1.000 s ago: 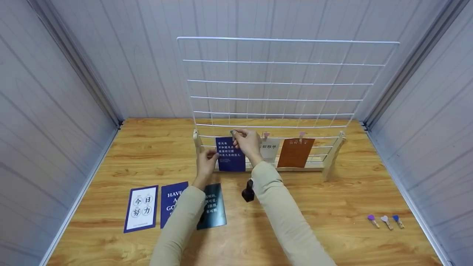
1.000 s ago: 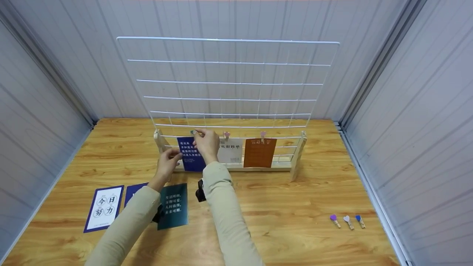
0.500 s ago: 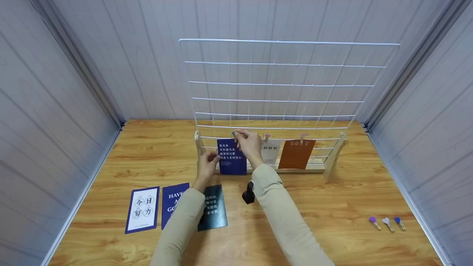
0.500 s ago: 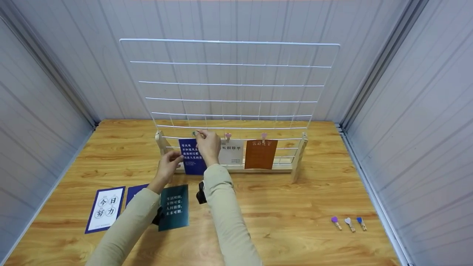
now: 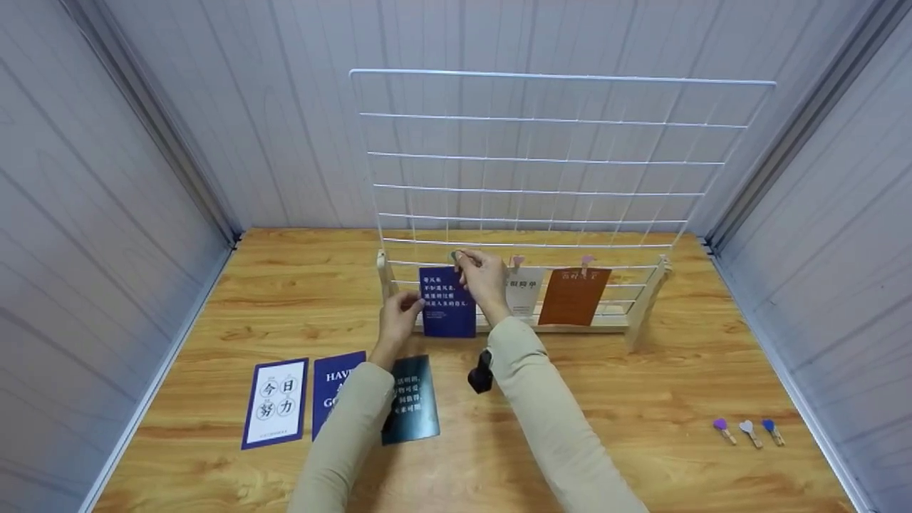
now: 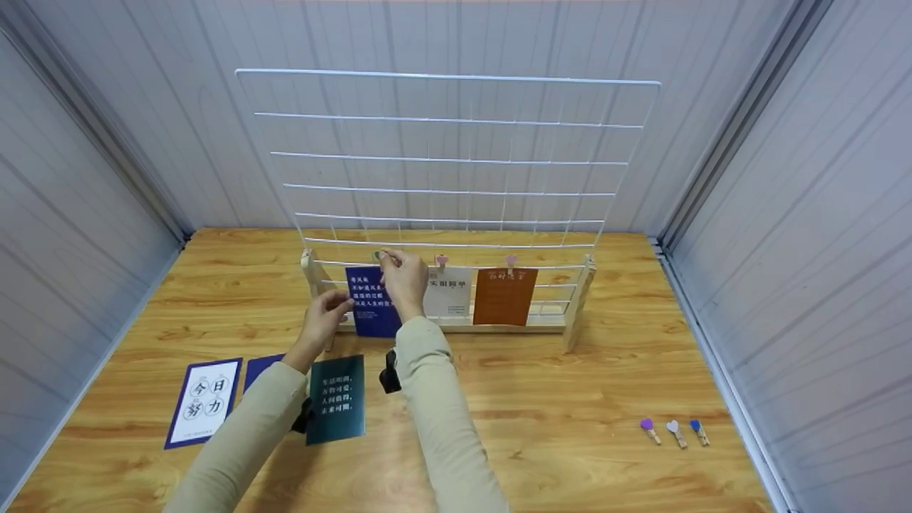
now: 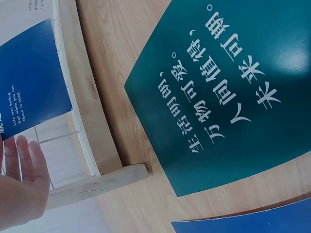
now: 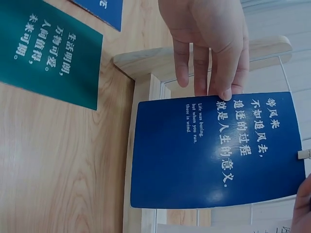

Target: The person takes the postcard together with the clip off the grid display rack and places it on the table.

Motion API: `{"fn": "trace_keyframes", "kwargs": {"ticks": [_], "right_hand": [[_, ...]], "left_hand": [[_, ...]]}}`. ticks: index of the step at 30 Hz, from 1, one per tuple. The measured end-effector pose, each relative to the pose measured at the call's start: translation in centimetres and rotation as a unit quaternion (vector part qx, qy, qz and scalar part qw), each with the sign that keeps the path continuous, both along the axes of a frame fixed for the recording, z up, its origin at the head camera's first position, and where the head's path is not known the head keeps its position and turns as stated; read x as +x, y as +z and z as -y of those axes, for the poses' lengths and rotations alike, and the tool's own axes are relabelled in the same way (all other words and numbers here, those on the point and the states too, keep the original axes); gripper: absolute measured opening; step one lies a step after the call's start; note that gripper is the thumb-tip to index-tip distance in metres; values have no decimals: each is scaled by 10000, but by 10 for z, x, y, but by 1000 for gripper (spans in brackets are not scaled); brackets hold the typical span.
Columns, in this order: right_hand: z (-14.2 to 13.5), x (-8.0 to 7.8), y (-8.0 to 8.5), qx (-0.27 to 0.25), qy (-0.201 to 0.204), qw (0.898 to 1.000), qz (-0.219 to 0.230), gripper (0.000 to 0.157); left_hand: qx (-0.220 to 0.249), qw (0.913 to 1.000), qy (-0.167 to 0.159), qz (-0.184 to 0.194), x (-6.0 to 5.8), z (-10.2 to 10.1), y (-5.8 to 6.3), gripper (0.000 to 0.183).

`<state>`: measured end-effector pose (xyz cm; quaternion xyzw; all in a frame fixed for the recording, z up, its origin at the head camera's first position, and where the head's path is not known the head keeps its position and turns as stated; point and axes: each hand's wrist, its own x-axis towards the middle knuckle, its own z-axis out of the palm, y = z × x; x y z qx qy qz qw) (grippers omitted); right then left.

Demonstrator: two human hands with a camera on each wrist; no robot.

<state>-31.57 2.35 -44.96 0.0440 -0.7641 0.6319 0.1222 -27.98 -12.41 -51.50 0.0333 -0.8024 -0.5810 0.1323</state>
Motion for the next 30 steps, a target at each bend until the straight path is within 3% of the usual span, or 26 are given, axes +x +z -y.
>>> {"fn": "trace_keyframes", "kwargs": {"ticks": [13,19,30], "right_hand": [[1,-1,0,-380,-90,9988,296,20],[-1,1,5,-199,-137,9993,298,20],[-8,4,7,-527,372,9969,451,17]], "left_hand": [[151,9997,-22,204,1,4,-2,12],[246,9994,-79,226,3,3,-2,12],[330,9989,-242,212,8,4,-1,11]]}}
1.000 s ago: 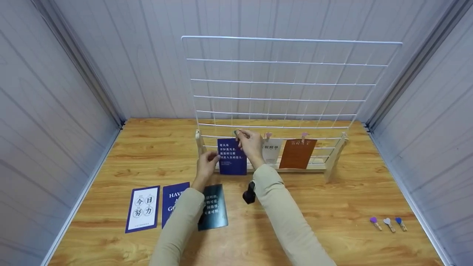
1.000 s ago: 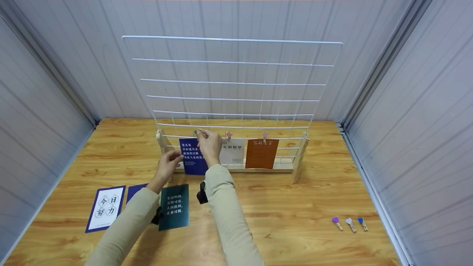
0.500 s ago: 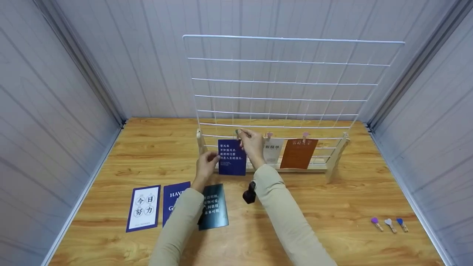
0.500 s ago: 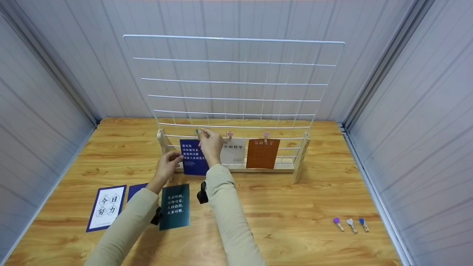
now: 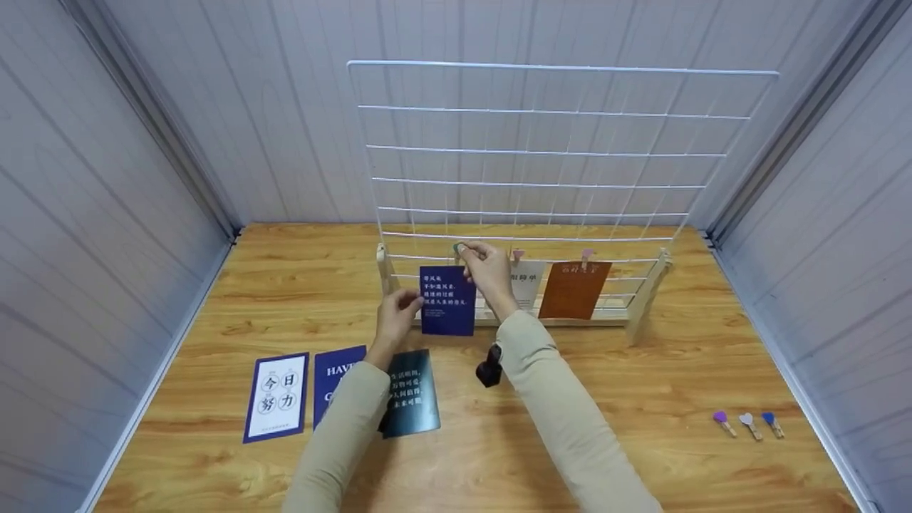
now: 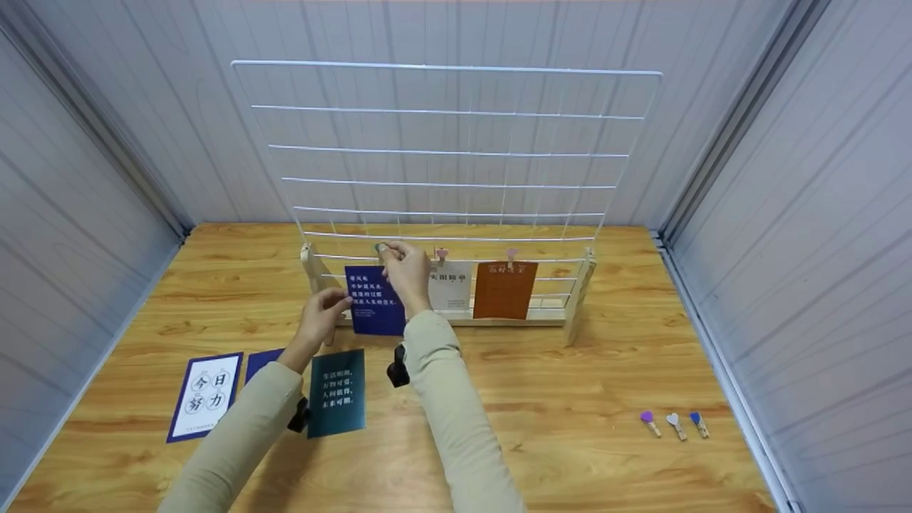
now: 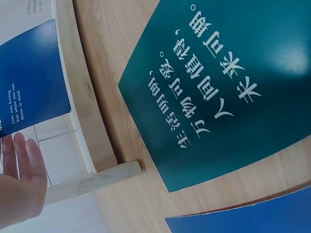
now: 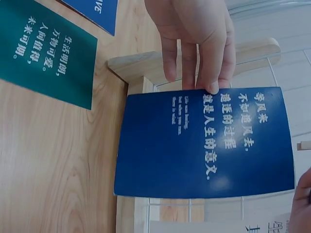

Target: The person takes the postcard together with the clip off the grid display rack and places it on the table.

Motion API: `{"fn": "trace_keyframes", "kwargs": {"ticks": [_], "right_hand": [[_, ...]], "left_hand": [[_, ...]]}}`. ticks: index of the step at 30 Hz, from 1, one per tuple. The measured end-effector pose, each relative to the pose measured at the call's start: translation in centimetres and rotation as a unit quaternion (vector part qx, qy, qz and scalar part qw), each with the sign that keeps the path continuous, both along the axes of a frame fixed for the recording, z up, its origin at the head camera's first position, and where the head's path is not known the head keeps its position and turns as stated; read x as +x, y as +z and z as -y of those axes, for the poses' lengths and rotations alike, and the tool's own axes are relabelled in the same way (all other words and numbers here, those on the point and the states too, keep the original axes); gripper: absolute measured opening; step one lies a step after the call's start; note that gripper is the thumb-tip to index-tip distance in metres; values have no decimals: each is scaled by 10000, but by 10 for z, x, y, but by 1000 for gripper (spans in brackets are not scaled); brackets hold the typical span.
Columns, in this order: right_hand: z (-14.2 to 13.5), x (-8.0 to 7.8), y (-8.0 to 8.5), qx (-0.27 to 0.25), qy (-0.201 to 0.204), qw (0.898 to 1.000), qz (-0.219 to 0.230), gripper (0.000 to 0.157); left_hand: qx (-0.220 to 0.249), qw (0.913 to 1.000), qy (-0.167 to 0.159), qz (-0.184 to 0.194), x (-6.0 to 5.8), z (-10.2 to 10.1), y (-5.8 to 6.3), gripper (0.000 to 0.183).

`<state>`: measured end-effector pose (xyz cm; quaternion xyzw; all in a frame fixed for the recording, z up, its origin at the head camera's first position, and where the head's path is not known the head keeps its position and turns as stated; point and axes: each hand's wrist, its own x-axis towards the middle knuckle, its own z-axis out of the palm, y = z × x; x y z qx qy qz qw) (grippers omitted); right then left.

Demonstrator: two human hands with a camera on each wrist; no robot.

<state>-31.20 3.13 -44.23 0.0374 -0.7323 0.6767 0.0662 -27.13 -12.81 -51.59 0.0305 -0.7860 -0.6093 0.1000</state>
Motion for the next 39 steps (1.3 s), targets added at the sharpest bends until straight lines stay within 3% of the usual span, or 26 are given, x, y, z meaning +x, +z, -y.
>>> {"fn": "trace_keyframes", "kwargs": {"ticks": [8,20,23,30,39], "right_hand": [[-12,6,-2,-9,364,9993,-46,17],[-28,20,-13,-161,846,9957,-330,19],[-36,23,-17,-92,850,9957,-371,19],[-61,32,-24,-379,932,9948,-141,20],[-94,42,-33,-380,903,9950,181,24]], "left_hand": [[-130,9999,-39,-105,7,1,-3,10],[49,9992,-273,-294,20,-7,-3,9],[85,9985,-454,-300,26,-10,0,9],[272,9949,-848,-479,47,-20,22,9],[377,9945,-948,-215,53,-26,20,12]]}}
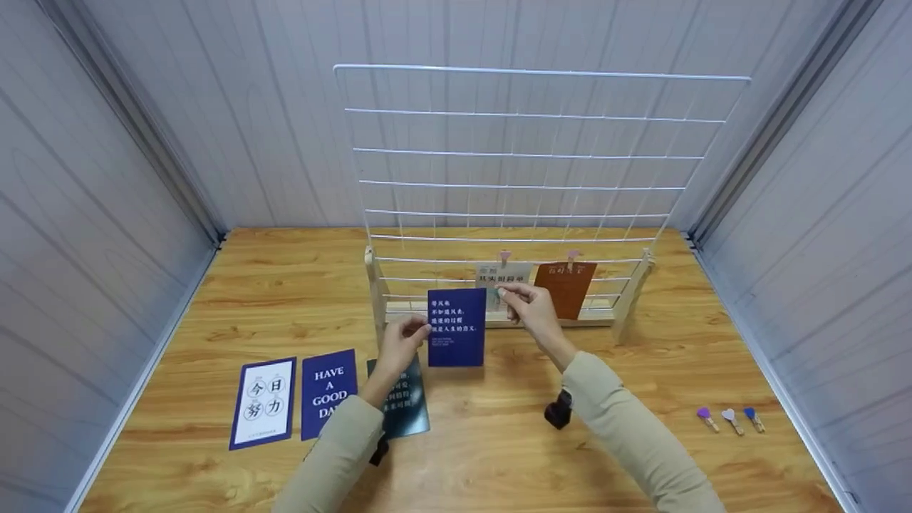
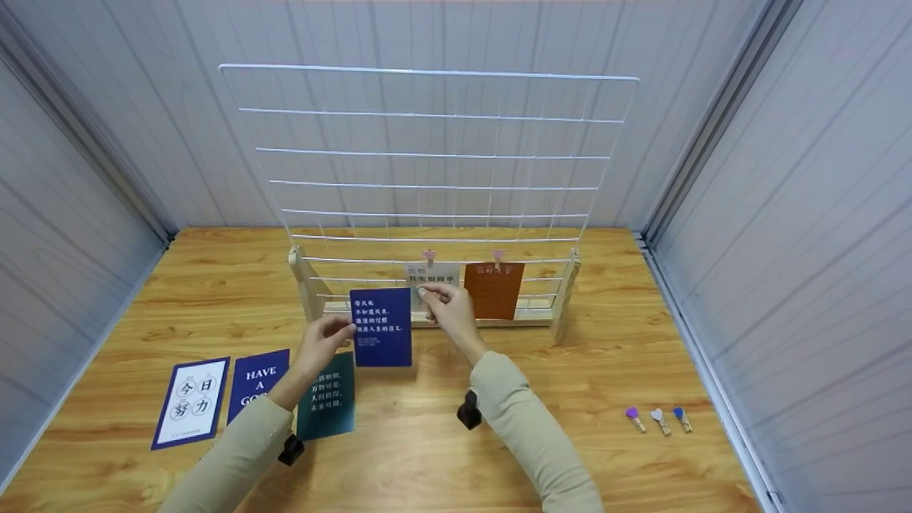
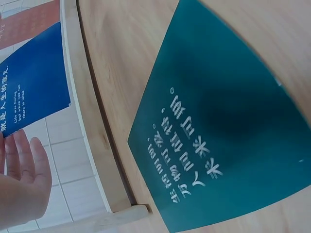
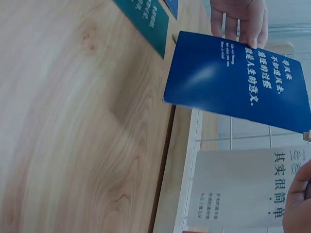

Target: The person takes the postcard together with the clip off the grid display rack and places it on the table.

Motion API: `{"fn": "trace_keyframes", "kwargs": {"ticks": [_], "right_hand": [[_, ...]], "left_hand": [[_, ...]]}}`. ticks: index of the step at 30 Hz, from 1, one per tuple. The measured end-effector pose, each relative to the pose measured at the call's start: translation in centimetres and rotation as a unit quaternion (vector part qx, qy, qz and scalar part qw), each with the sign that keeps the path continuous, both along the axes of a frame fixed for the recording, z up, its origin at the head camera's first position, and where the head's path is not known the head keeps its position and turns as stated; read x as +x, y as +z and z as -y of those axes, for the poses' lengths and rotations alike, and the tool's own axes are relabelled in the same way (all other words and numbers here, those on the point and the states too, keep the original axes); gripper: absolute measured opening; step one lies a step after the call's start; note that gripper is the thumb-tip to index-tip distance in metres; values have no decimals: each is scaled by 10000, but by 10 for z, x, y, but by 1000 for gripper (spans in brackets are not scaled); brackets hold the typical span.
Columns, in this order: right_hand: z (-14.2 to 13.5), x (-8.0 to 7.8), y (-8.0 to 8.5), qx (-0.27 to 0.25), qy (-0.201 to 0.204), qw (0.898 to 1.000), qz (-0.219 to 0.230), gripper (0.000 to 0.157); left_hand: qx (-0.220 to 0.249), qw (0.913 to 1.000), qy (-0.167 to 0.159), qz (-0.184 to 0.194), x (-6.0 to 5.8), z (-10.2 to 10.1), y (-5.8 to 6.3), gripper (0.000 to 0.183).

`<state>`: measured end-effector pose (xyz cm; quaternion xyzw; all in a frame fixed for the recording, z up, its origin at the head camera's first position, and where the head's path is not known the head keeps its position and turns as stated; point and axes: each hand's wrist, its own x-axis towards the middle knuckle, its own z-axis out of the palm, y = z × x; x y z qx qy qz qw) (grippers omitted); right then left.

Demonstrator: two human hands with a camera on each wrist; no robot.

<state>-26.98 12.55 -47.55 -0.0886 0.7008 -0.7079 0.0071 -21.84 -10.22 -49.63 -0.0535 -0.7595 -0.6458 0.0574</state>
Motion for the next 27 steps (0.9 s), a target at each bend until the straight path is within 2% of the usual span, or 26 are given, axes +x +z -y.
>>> {"fn": "trace_keyframes", "kwargs": {"ticks": [2,3,7,9,10,14,21,27], "right_hand": [[-6,1,-2,16,-54,10000,-7,22],[-8,4,0,37,-60,10000,11,21],[-18,15,5,261,-57,9996,109,19],[-24,20,7,329,-33,9992,219,19],[-27,21,5,348,-32,9990,263,20],[-38,25,-4,327,-42,9985,437,22],[-58,21,-32,336,-94,9973,641,20],[-71,26,-43,515,-176,9972,504,24]], "left_hand": [[39,10000,-69,30,-3,1,-9,11],[79,9999,-100,74,-3,1,-10,11],[113,9997,-160,146,-7,2,-27,12],[93,9996,-178,204,-5,2,-29,13],[68,9996,-179,227,-6,2,-34,14],[94,9988,-211,436,-1,-1,-38,15],[92,9952,-145,968,6,-7,-42,14],[171,9929,-128,1169,11,-10,-49,14]]}}
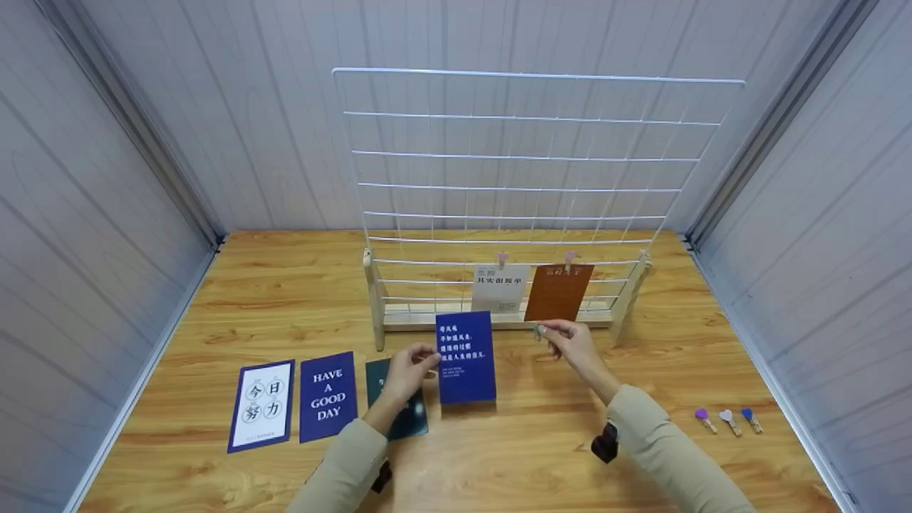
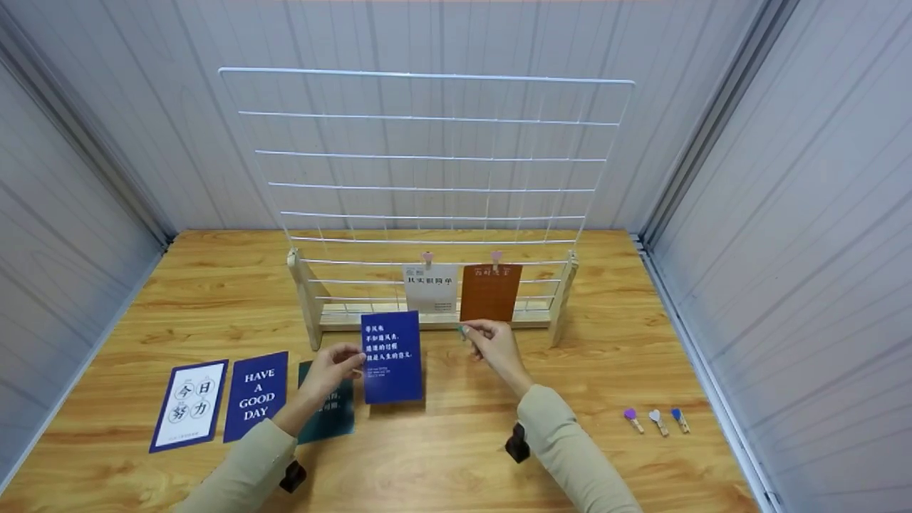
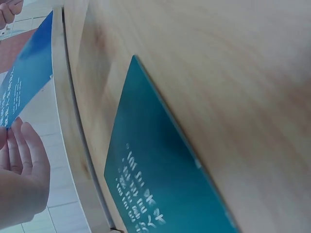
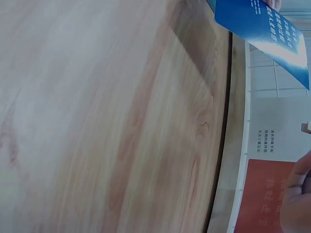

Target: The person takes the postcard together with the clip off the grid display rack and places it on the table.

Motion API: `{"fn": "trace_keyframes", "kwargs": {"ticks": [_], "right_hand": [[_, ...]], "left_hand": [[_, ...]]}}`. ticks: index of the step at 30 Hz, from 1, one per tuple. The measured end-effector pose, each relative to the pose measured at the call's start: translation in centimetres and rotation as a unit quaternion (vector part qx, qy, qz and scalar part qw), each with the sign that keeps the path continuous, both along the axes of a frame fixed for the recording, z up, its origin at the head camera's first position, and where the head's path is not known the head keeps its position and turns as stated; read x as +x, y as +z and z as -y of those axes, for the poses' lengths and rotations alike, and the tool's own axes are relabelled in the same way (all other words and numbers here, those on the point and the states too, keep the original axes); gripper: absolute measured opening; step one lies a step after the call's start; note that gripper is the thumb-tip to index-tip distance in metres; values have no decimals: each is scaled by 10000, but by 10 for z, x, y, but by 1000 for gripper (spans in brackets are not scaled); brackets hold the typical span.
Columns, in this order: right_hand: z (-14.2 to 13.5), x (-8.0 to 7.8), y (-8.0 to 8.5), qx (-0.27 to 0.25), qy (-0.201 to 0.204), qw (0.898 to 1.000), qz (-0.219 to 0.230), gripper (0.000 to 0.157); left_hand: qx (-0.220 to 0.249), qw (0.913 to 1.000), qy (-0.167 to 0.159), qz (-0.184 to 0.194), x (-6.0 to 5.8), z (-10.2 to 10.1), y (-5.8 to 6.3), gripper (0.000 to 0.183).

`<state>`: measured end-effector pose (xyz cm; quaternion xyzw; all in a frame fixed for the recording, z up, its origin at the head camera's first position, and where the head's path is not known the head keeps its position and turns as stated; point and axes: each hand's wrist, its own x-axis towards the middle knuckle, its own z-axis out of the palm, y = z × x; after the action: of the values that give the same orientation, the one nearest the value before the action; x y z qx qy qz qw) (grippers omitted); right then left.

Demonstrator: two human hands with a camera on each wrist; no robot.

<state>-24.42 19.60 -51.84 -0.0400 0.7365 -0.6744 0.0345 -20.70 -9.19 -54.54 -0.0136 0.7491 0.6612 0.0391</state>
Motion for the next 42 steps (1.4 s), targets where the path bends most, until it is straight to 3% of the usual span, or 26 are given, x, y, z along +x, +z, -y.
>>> {"fn": "trace_keyframes", "kwargs": {"ticks": [3,10,19,27,31,34,42], "right_hand": [[-6,4,-3,64,-22,10000,-67,25],[-21,13,-11,39,-197,9995,250,21],[-41,26,-23,161,-314,9981,497,24],[-71,39,-38,167,95,9989,435,20],[-91,46,-40,136,247,9978,597,33],[-104,54,-37,171,88,9964,829,37],[-142,71,-36,368,-239,9922,1165,23]], "left_hand": [[69,10000,12,23,3,-1,-5,14],[-114,9999,-37,6,13,0,-17,13],[103,9988,-11,478,22,3,-27,16],[213,9979,-10,608,26,3,-31,14],[362,9976,-73,593,27,3,-35,15],[413,9974,-64,590,27,3,-37,14],[232,9975,100,660,28,5,-35,16]]}}
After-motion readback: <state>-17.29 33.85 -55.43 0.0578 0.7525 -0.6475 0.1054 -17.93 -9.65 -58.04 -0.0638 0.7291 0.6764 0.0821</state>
